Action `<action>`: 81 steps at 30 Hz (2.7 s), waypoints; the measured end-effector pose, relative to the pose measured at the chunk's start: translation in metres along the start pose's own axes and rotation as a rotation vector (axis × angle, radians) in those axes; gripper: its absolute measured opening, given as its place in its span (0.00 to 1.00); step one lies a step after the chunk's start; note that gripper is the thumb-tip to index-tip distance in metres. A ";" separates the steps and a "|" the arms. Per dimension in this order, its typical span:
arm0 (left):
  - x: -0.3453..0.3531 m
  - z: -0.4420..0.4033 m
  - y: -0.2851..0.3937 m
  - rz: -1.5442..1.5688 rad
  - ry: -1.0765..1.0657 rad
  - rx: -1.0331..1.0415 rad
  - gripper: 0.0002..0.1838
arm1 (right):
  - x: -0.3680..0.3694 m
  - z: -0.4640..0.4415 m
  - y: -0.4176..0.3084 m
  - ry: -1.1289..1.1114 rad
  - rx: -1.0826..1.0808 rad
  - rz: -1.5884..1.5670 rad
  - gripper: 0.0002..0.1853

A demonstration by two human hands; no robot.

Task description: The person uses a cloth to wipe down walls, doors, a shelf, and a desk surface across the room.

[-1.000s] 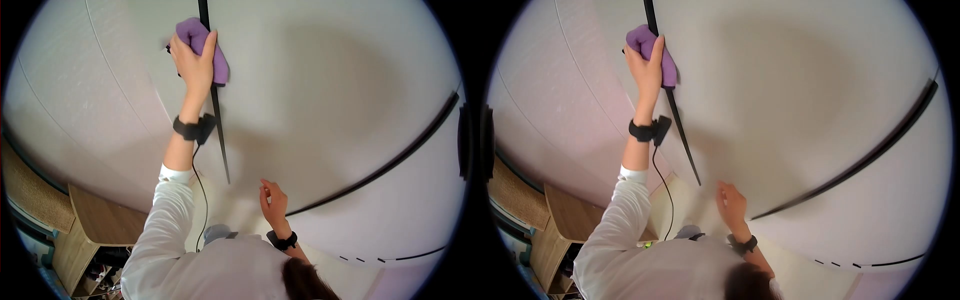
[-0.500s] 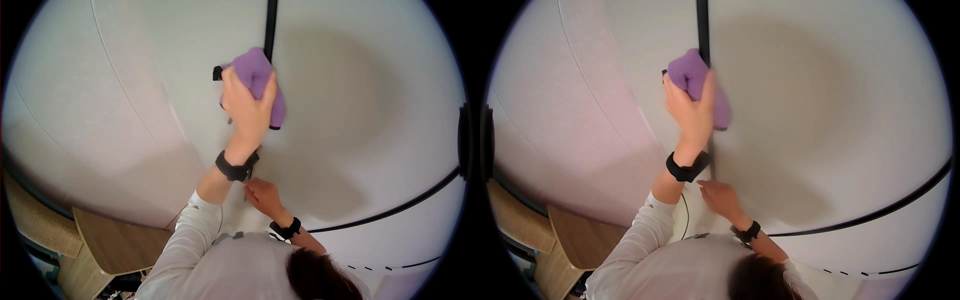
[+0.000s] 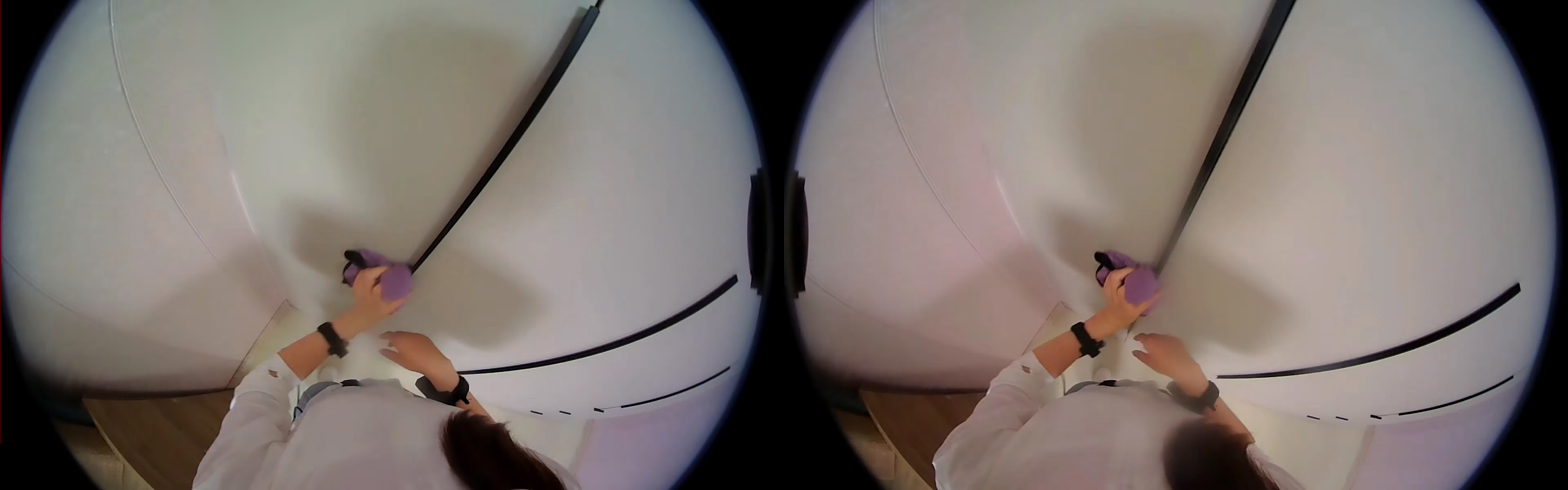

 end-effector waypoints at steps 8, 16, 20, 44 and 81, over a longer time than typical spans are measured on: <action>-0.052 -0.146 0.007 -0.110 0.111 0.270 0.18 | -0.054 -0.015 -0.030 0.249 -0.069 -0.024 0.17; -0.123 -0.359 0.088 -0.180 0.318 0.508 0.23 | -0.062 -0.004 -0.023 0.256 0.128 -0.063 0.15; -0.084 -0.302 0.090 -0.246 0.135 0.529 0.16 | -0.056 0.002 -0.010 0.304 0.154 -0.211 0.14; -0.089 -0.301 0.062 -0.077 0.263 0.484 0.13 | -0.071 -0.002 -0.017 0.484 -0.014 -0.019 0.12; 0.008 -0.018 -0.031 0.048 0.198 0.132 0.20 | -0.148 -0.012 -0.072 1.188 -0.219 -0.001 0.06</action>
Point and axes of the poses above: each hand's wrist, its own z-axis away from the middle knuckle, its own x-axis out of the palm, y = z × x, the point moved 10 cm from there along -z, towards the middle knuckle, and after that the axes turned 9 degrees about -y, right-handed, at the moved point
